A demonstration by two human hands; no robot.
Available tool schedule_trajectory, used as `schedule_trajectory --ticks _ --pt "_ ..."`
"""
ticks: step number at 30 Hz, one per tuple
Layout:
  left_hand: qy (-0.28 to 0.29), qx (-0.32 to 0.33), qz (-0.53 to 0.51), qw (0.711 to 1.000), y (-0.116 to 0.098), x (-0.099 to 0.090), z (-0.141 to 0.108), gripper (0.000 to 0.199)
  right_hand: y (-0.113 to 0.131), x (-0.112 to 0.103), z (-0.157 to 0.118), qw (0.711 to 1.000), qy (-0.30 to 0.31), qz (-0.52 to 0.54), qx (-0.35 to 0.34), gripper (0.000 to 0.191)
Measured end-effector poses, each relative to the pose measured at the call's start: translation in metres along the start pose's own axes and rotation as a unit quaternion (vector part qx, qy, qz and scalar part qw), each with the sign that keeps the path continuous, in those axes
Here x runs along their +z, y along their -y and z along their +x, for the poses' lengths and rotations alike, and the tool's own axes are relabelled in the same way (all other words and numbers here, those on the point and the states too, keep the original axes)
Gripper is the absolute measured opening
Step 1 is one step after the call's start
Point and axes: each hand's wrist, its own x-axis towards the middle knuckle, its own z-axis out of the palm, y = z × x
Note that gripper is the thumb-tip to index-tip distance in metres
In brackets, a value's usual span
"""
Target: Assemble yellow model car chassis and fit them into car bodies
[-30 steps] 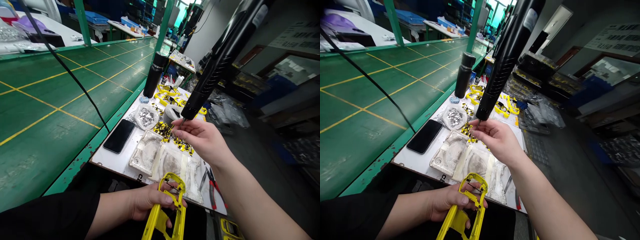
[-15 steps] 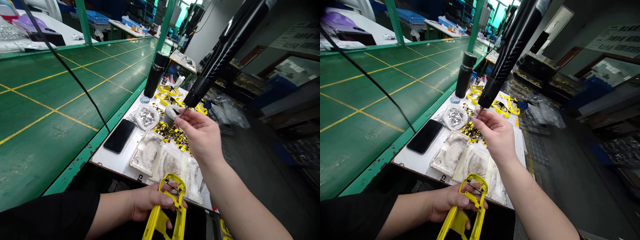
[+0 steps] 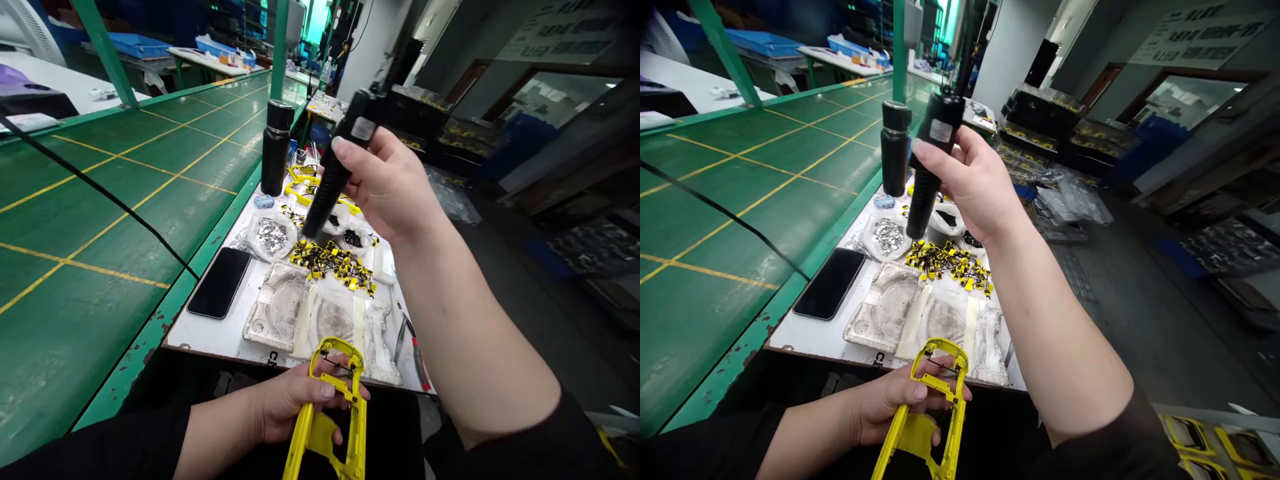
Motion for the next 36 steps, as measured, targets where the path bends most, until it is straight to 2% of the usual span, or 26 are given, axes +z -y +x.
schedule_trajectory --ticks 2,5,7,11,14,16,21,29,36 --pt "-0.001 -0.002 0.000 1.000 -0.001 0.002 -0.001 0.078 0.013 0.003 -0.034 0.999 -0.009 0.017 0.030 0.056" --pt "-0.008 -0.005 -0.008 1.000 -0.002 0.005 -0.002 0.080 0.025 0.001 -0.090 0.993 0.000 0.100 0.065 0.042" --pt "-0.008 -0.004 -0.012 1.000 -0.004 0.008 -0.003 0.079 0.025 -0.001 -0.124 0.986 -0.015 0.155 0.053 0.039" --pt "-0.006 -0.011 -0.007 1.000 -0.008 0.013 -0.005 0.081 0.014 0.004 -0.178 0.976 -0.139 0.156 0.066 0.053" --pt "-0.007 -0.016 -0.005 1.000 -0.010 0.014 -0.007 0.085 0.008 0.011 -0.202 0.962 -0.229 0.133 0.071 0.064" --pt "-0.009 -0.019 -0.003 1.000 -0.010 0.014 -0.008 0.084 0.006 0.012 -0.213 0.958 -0.252 0.113 0.072 0.068" --pt "-0.008 -0.016 0.002 1.000 -0.010 0.014 -0.010 0.085 0.004 0.009 -0.227 0.962 -0.266 0.030 0.052 0.077" --pt "-0.008 -0.017 0.010 1.000 -0.012 0.016 -0.011 0.085 0.001 0.010 -0.227 0.964 -0.250 -0.063 0.059 0.097" --pt "-0.014 -0.018 0.007 1.000 -0.012 0.017 -0.010 0.083 -0.004 0.009 -0.228 0.967 -0.249 0.002 0.060 0.080"
